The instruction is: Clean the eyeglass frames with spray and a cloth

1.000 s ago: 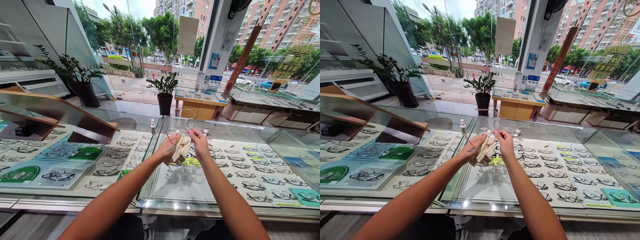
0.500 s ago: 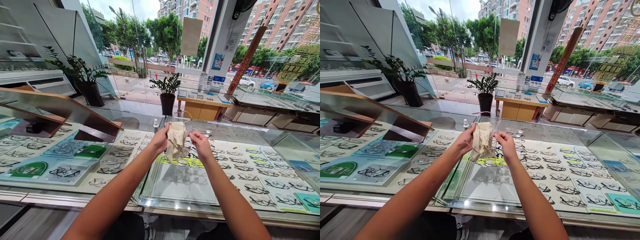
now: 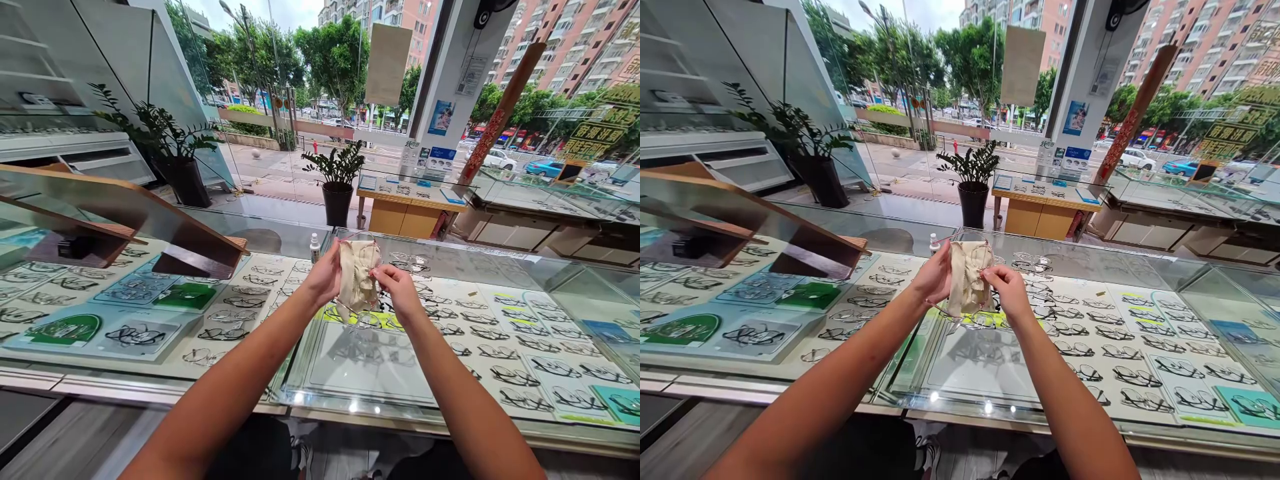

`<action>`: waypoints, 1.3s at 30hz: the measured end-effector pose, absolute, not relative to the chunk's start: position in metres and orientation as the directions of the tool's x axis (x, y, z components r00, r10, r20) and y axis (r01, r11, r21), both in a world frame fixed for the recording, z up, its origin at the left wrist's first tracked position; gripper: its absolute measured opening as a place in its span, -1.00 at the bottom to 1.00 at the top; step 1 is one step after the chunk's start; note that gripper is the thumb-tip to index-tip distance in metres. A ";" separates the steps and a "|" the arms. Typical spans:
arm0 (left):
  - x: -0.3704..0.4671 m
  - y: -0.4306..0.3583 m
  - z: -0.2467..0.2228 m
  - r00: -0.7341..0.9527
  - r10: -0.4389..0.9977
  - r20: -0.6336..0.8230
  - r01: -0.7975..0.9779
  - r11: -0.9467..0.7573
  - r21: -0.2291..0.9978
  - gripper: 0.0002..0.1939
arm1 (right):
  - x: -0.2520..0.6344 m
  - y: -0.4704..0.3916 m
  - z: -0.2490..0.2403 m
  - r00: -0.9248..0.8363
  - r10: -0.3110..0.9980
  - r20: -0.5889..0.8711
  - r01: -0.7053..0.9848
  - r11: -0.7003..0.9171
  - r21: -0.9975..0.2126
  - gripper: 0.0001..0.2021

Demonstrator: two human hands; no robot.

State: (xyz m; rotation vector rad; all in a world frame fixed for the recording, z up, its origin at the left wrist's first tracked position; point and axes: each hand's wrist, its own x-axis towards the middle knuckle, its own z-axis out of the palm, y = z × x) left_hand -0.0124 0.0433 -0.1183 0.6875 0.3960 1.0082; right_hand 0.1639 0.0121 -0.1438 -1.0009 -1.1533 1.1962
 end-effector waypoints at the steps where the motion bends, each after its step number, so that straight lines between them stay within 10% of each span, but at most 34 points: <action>1: -0.013 0.044 -0.118 0.495 0.869 0.019 -0.639 0.349 0.685 -0.37 | 0.164 0.012 -0.144 0.004 0.993 0.122 -0.155 0.121 -0.980 -0.75; 31: -0.026 0.053 -0.123 0.479 0.870 -0.115 -0.624 0.430 0.652 -0.63 | 0.165 0.011 -0.142 0.054 0.988 0.144 -0.074 0.148 -0.986 -0.66; 39: -0.027 0.052 -0.127 0.493 0.870 -0.003 -0.494 0.283 0.822 -0.74 | 0.167 0.013 -0.145 0.037 0.987 0.154 -0.041 0.156 -0.987 -0.66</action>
